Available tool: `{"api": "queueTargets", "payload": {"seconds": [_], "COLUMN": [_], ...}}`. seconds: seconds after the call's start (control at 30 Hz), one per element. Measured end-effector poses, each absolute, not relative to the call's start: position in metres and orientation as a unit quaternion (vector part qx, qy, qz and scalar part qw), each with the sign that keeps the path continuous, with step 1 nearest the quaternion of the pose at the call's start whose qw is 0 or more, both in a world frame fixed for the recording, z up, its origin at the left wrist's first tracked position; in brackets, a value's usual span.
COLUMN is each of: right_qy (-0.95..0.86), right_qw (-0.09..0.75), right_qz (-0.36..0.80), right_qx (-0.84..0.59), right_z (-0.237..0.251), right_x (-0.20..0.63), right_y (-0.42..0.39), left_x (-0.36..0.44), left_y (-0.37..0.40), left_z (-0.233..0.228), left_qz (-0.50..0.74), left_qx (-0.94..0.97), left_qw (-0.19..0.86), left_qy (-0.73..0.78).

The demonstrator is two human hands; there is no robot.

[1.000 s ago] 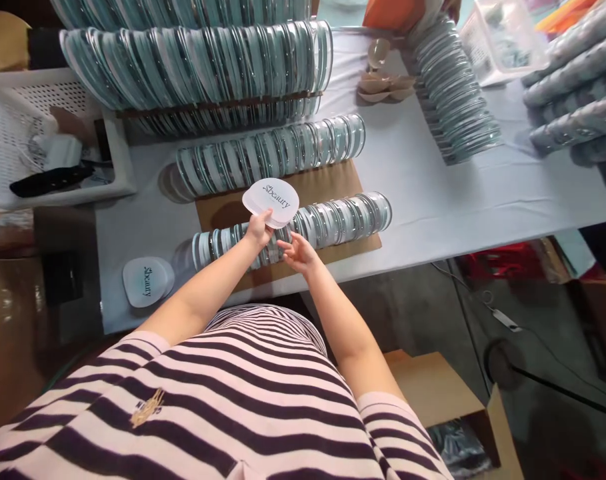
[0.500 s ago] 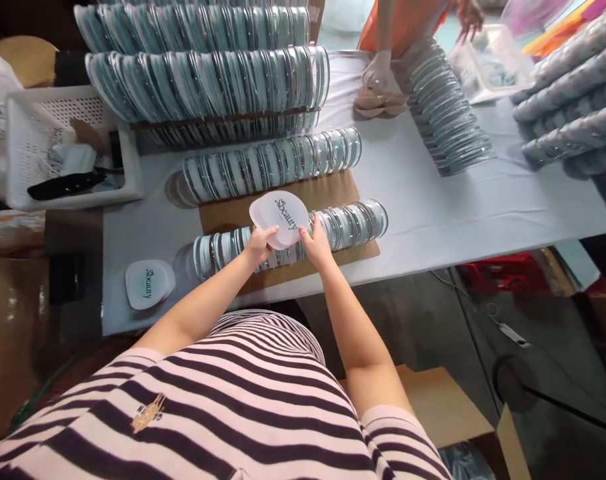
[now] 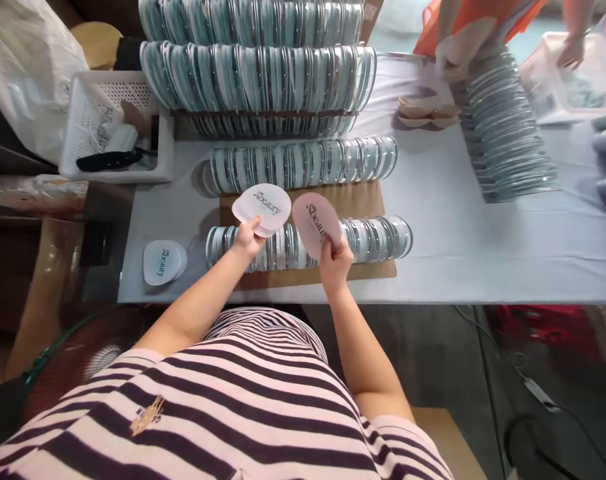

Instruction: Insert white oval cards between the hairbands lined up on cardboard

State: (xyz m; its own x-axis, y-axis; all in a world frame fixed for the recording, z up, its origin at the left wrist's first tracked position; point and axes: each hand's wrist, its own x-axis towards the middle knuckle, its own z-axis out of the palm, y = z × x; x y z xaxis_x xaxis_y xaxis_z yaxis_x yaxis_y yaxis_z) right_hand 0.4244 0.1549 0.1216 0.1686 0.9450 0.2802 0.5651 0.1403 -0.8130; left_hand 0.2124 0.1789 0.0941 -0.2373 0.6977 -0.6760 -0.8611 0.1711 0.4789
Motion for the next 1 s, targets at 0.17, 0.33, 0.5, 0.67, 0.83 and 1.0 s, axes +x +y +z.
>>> {"api": "queueTargets", "payload": {"seconds": [0.17,0.33,0.5,0.67,0.83,1.0], "right_qy": [-0.775,-0.741,-0.694,-0.67,-0.626,-0.591], "right_qw": [0.234,0.022,-0.113,-0.079,0.014,-0.01], "right_qz": [0.198,0.216,0.251,0.274,0.29,0.332], "right_qx": [-0.553,-0.636,-0.666,-0.685,-0.724,-0.735], "right_z": [0.12,0.1,0.103,0.112,0.086,0.066], "right_x": [0.444,0.403,0.371,0.373,0.359,0.342], "right_y": [0.074,0.057,0.102,0.101,0.093,0.096], "left_x": [0.192,0.197,0.198,0.195,0.194,0.194], "left_y": [0.204,0.199,0.199,0.204,0.204,0.201], "left_z": [0.085,0.067,0.059,0.057,0.059,0.064], "left_qz": [0.633,0.587,0.583,0.569,0.56,0.555], "left_qx": [-0.128,-0.129,-0.097,-0.106,-0.105,-0.108], "left_qw": [0.624,0.656,0.669,0.675,0.69,0.694], "left_qy": [0.44,0.457,0.451,0.458,0.447,0.446]}}
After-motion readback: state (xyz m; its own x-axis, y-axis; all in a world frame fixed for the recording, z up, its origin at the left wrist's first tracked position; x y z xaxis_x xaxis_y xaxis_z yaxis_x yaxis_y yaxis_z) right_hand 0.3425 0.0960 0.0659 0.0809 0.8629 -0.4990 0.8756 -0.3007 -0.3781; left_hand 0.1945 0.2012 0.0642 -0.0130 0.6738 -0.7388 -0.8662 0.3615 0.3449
